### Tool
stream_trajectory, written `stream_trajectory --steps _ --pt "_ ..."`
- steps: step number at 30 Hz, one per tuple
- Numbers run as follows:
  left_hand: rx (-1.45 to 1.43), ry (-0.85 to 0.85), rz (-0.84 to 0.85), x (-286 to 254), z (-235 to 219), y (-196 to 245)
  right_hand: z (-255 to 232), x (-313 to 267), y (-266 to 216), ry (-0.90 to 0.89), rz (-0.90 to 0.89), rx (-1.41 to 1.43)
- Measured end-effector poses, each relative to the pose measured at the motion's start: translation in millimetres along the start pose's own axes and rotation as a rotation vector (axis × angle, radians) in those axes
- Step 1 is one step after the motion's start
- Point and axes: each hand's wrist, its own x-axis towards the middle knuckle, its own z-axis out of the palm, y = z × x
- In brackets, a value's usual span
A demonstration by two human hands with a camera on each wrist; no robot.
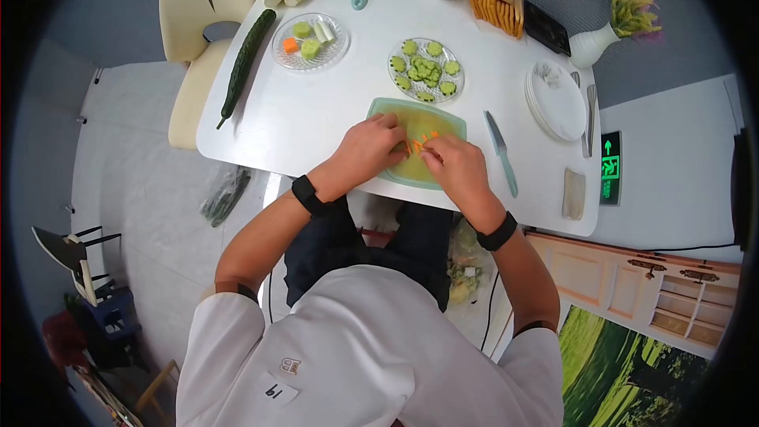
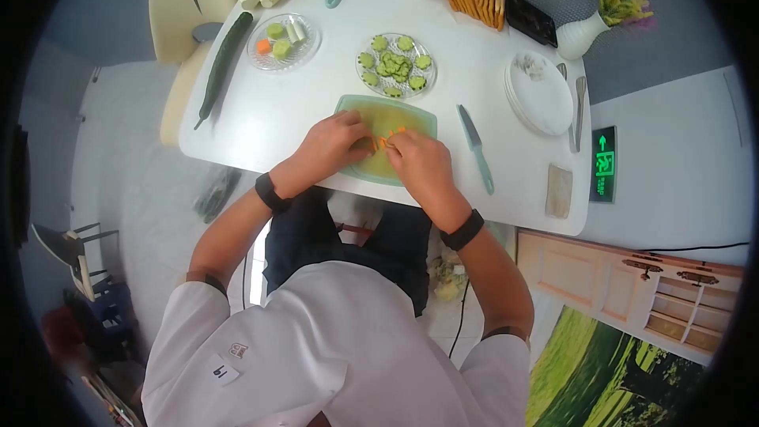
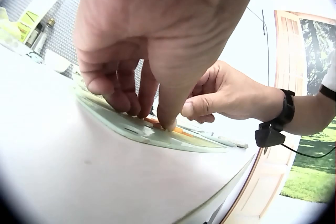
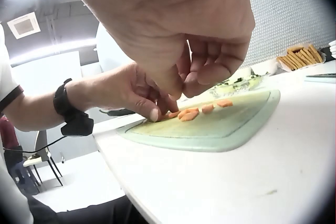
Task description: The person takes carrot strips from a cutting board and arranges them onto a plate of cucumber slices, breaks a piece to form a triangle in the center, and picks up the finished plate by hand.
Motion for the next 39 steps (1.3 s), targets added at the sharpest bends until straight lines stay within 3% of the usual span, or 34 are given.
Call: stream_trajectory --steps 5,13,20,23,25,29,31,39 --pt "0.018 -0.006 0.005 1 0 -2 3 8 0 0.09 -0.073 -0.016" --pt "0.009 -0.012 -0.036 -1 -5 -5 14 16 2 -0.002 -0.04 -0.192" --pt "0.033 -0.005 -0.012 3 -8 -4 12 21 0 -0.016 -0.029 -0.182" --pt "0.04 0.036 -0.008 4 -13 -1 0 25 -4 0.032 -0.007 -0.14" --pt "0.03 0.084 -0.016 2 -15 0 -10 27 -1 0.078 0.043 0.036" --pt "0.014 0.119 -0.045 -6 -16 3 -22 30 15 0.041 0.137 0.131" --pt "0.012 0.156 -0.08 -13 -14 1 -30 33 23 -0.003 0.22 0.316" --pt "-0.043 0.347 -0.073 -40 -8 -9 -49 61 59 0.02 0.309 0.306"
